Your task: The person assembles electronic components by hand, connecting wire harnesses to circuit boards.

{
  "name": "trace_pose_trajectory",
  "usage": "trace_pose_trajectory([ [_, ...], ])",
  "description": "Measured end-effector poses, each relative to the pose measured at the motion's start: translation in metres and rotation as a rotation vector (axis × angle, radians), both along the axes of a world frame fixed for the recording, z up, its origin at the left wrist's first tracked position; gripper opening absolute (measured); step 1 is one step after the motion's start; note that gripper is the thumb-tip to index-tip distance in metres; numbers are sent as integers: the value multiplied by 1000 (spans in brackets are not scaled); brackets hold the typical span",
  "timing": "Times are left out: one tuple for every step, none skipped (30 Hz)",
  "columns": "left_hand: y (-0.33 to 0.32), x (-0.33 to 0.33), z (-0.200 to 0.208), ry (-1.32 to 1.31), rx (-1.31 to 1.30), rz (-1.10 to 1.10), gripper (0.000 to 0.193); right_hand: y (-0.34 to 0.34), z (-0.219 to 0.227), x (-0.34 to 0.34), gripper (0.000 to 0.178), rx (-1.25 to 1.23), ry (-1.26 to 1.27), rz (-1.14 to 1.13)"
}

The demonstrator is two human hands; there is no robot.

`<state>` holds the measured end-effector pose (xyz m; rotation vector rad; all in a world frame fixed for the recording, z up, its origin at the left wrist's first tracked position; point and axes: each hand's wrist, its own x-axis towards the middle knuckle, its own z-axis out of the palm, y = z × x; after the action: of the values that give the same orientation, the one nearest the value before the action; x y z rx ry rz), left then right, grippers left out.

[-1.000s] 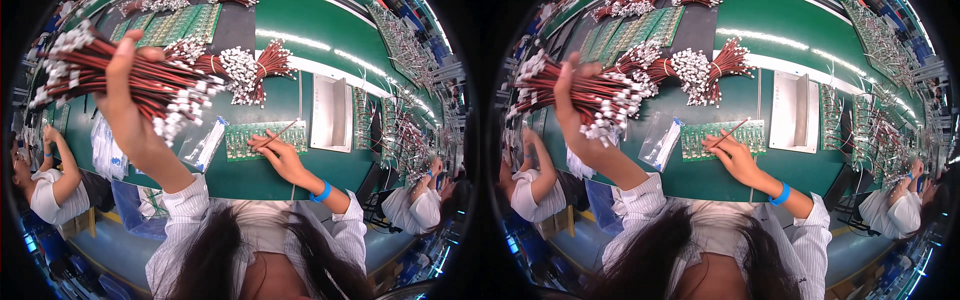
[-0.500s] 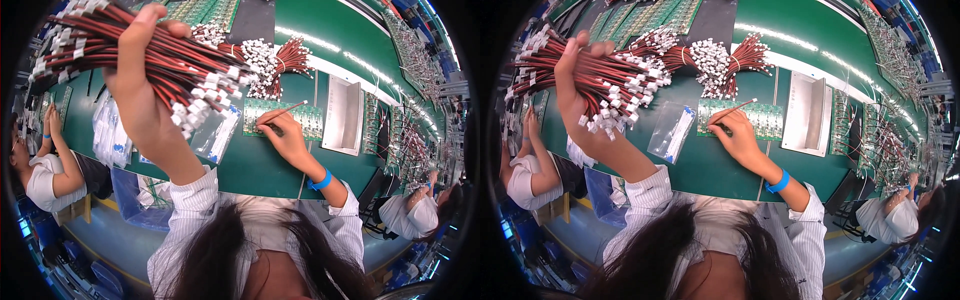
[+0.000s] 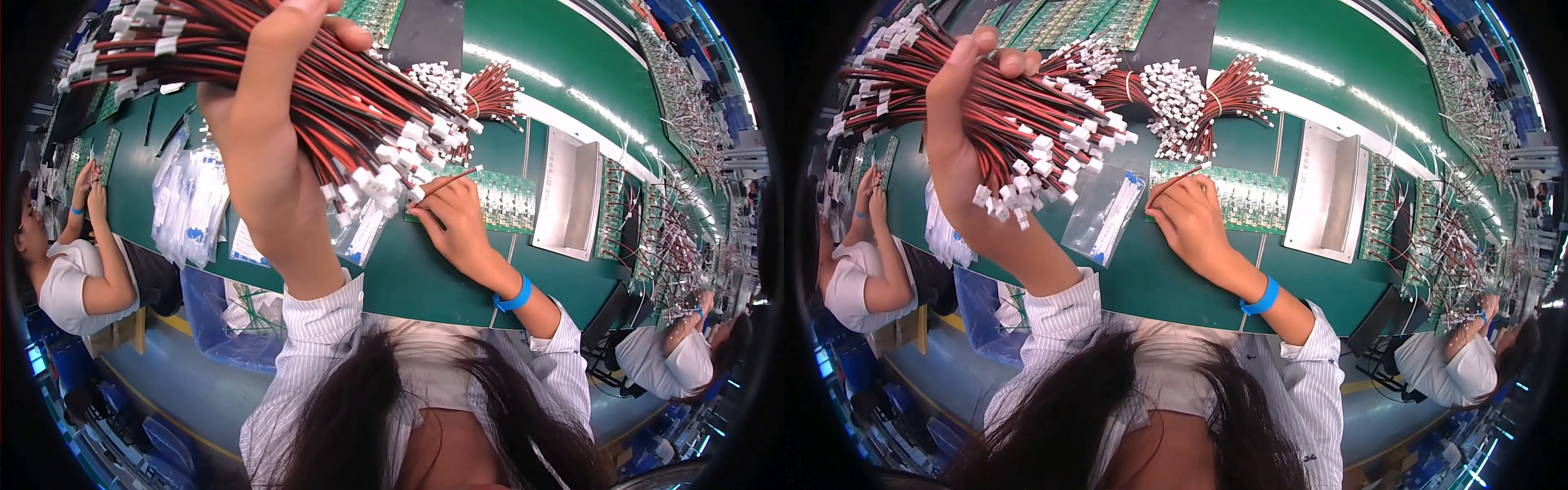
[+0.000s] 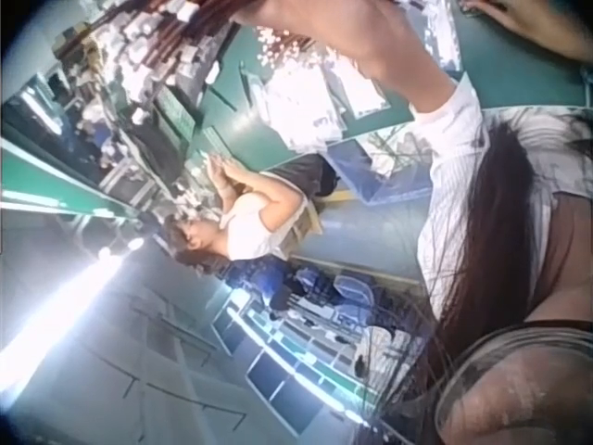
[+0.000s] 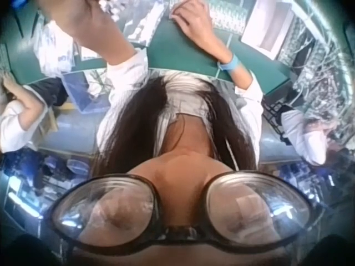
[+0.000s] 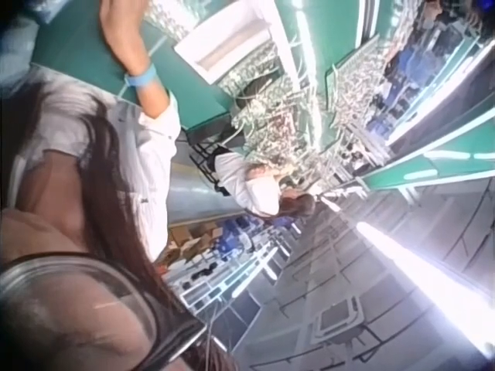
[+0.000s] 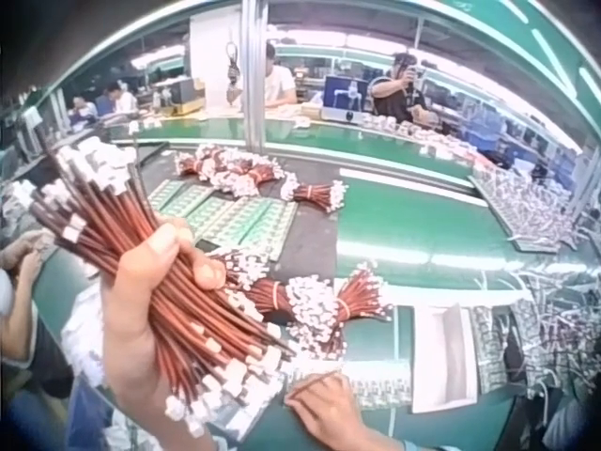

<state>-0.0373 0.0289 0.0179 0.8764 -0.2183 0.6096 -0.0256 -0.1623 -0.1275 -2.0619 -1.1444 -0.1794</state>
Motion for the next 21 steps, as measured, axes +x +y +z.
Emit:
trace_pose_trajectory([
  [-1, 0, 0, 1, 1, 3, 14, 0, 0, -1, 10, 1, 1, 3],
  [-2, -1, 0, 21, -9, 20, 14, 1, 1, -1, 11, -11, -25, 11],
  [-3, -1, 0, 40, -19, 36, 15, 1, 1, -1, 11, -22, -53, 18],
  [-2, 0, -1, 41, -18, 37, 15, 1, 0, -1, 11, -21, -52, 18],
  [-2, 1, -2, 47, 0, 46, 15, 0, -1, -2, 10, -36, -59, 34],
  [-3, 2, -2, 53, 18, 55, 15, -1, -2, -1, 9, -51, -66, 49],
  [-4, 3, -1, 53, 18, 55, 15, -1, -3, 1, 9, -50, -66, 49],
  [-7, 4, 0, 53, 24, 67, 15, -2, -4, 3, 9, -33, -18, 51],
  [-9, 4, 1, 56, 30, 79, 15, -2, -5, 4, 9, -15, 33, 55],
  [-9, 5, 1, 57, 32, 80, 15, -3, -4, 4, 9, -13, 34, 56],
  [-9, 5, 2, 82, 29, 64, 15, -3, -1, 5, 9, -31, -2, 60],
  [-7, 4, 0, 107, 21, 50, 15, -2, 1, 5, 9, -54, -38, 66],
  [-4, 3, -2, 132, 14, 36, 14, -2, 2, 4, 9, -56, -38, 69],
  [-2, 2, -2, 155, 7, 21, 14, -1, 3, 4, 8, -82, -81, 72],
  [-3, 3, -1, 178, 5, 4, 14, -2, 3, 4, 7, -104, -126, 71],
  [-19, 6, 4, 138, 28, 126, 14, -3, 2, 3, 7, -100, -129, 70],
  [-21, 7, 4, 134, 32, 125, 14, -3, -1, 1, 7, -103, -189, 52],
  [-22, 8, 4, 173, 75, 155, 13, -3, -3, -1, 8, -104, -254, 34],
  [-24, 9, 4, 212, 117, 185, 13, -4, -2, -2, 8, -96, -263, 31],
  [-32, 10, 5, 204, 49, 158, 11, -5, 0, -4, 9, -102, -238, 21],
  [-33, 12, 4, 191, 60, 115, 12, -5, 1, -2, 10, -107, -216, 6],
])
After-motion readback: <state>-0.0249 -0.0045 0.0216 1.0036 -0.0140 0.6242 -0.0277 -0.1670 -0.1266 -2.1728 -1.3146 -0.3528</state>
